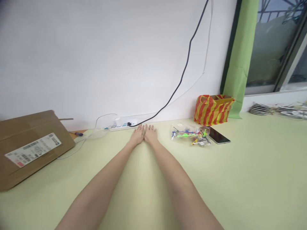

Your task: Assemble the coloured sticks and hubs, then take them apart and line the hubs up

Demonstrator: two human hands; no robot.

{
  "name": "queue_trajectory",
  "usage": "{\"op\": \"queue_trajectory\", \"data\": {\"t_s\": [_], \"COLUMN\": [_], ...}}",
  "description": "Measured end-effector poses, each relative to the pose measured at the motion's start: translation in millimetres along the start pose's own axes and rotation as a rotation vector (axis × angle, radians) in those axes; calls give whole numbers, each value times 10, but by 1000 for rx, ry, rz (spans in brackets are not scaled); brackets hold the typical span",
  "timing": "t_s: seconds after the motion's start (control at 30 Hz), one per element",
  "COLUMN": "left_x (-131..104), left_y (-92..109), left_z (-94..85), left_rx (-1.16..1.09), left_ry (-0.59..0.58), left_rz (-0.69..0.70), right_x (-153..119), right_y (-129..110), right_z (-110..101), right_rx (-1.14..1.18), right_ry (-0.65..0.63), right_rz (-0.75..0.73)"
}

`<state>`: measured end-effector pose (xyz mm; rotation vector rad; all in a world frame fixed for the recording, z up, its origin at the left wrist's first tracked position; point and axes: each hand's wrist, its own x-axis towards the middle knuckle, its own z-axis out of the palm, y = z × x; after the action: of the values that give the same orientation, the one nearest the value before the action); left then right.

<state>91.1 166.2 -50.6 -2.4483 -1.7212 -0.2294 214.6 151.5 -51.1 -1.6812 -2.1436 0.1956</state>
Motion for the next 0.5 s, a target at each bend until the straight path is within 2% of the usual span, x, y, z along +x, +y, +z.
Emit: {"op": "queue_trajectory", "data": {"t_s": [0.13,0.37,0.5], "left_x": [-31,-111,-158], "left_y": [-11,42,54], "left_z": [32,-16,-45], "left_rx": [-63,-129,-131], "left_ry": [27,85,92], "left_rz": [-34,-43,-16], "right_x": [-72,-134,-144], "right_y": [-16,-50,-61], "right_z": [0,-27,-42], "right_rx": [4,-3,1], "right_ry": [28,57,43], "right_rz": [-114,-108,-154]}}
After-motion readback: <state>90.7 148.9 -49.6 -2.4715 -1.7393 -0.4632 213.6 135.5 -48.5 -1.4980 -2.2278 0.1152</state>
